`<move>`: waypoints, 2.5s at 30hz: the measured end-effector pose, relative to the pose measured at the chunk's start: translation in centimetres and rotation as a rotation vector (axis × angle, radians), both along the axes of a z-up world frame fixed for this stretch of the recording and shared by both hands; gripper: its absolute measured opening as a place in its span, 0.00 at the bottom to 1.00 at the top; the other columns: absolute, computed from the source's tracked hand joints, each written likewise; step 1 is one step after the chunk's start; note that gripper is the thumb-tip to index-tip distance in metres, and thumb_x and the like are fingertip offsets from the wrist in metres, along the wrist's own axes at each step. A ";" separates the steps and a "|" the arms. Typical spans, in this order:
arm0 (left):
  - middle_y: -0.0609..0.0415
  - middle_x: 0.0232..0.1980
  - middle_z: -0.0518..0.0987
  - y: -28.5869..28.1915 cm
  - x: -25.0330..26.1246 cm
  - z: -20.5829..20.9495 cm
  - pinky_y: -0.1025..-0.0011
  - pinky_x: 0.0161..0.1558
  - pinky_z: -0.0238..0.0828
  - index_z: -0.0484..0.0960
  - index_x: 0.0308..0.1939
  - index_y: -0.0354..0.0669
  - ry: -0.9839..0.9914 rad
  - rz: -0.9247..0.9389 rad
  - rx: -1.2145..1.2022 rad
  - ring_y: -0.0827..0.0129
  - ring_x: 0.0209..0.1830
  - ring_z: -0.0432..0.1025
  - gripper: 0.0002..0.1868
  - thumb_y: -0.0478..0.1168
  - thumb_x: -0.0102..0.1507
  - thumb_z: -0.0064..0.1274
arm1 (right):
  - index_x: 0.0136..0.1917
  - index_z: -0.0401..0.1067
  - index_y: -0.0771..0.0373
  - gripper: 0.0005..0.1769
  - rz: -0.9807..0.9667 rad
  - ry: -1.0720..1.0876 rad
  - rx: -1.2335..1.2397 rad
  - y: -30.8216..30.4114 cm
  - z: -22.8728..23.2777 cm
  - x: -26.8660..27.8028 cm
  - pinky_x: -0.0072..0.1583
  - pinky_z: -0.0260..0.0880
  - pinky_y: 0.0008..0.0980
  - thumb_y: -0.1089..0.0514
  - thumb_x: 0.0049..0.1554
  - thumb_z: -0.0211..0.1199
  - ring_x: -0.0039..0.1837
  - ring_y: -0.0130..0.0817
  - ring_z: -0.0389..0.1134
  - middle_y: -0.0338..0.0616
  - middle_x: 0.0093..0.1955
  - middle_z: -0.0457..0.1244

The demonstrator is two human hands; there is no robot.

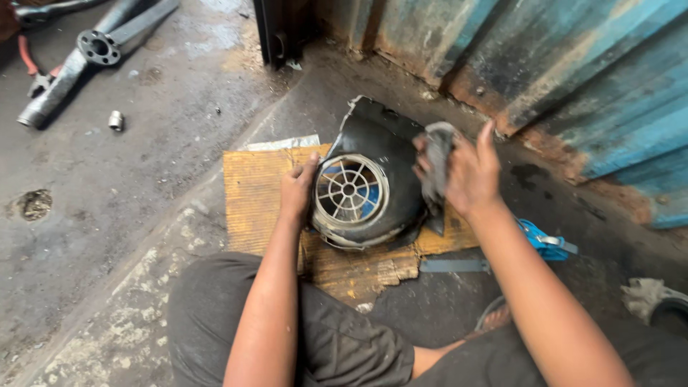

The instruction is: The person sits on the floor and cleans a large, dirty mechanical part, likely a fan housing, using a cloth. They wipe the exterior surfaces and the interior fan blades, occasionally turning the part over to reach different areas.

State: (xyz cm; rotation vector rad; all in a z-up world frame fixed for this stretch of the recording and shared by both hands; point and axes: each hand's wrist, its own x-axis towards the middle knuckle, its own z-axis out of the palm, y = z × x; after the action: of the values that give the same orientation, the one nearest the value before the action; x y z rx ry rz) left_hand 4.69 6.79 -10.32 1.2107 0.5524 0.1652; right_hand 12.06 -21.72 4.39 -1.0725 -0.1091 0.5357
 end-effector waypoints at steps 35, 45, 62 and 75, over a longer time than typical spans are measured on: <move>0.42 0.43 0.85 -0.5 0.3 -2.0 0.61 0.40 0.81 0.82 0.49 0.30 0.108 0.141 -0.476 0.58 0.36 0.80 0.26 0.53 0.63 0.58 | 0.76 0.61 0.56 0.37 0.427 -0.947 -1.538 0.1 -8.6 -13.6 0.51 0.72 0.53 0.53 0.53 0.60 0.47 0.56 0.70 0.58 0.45 0.67; 0.43 0.42 0.85 -8.4 -3.5 0.3 0.60 0.43 0.82 0.79 0.50 0.30 0.223 0.547 -0.592 0.57 0.36 0.82 0.26 0.54 0.68 0.47 | 0.81 0.44 0.64 0.50 0.390 -0.547 -1.582 0.7 -7.4 -13.3 0.51 0.73 0.50 0.48 0.53 0.62 0.45 0.55 0.71 0.62 0.42 0.67; 0.43 0.50 0.83 -14.5 -2.1 -3.6 0.62 0.49 0.74 0.79 0.50 0.28 0.194 0.709 -0.548 0.58 0.45 0.77 0.28 0.54 0.71 0.37 | 0.79 0.27 0.80 0.61 0.571 -0.309 -1.394 3.3 -7.0 -17.2 0.55 0.73 0.49 0.54 0.47 0.61 0.48 0.63 0.71 0.70 0.45 0.67; 0.46 0.62 0.78 -14.2 -2.0 -0.6 0.60 0.62 0.70 0.70 0.65 0.38 -0.058 0.387 -0.647 0.59 0.59 0.74 0.33 0.62 0.69 0.36 | 0.83 0.38 0.61 0.48 0.219 -0.359 -1.472 -1.2 -7.1 -12.2 0.42 0.74 0.47 0.53 0.57 0.59 0.35 0.49 0.70 0.57 0.35 0.67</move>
State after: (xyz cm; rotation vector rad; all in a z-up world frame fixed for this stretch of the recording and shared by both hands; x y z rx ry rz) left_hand 2.68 -7.41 -10.91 0.4631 0.7160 0.3194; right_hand -0.11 -22.97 -2.68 -2.6173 -0.1463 0.5954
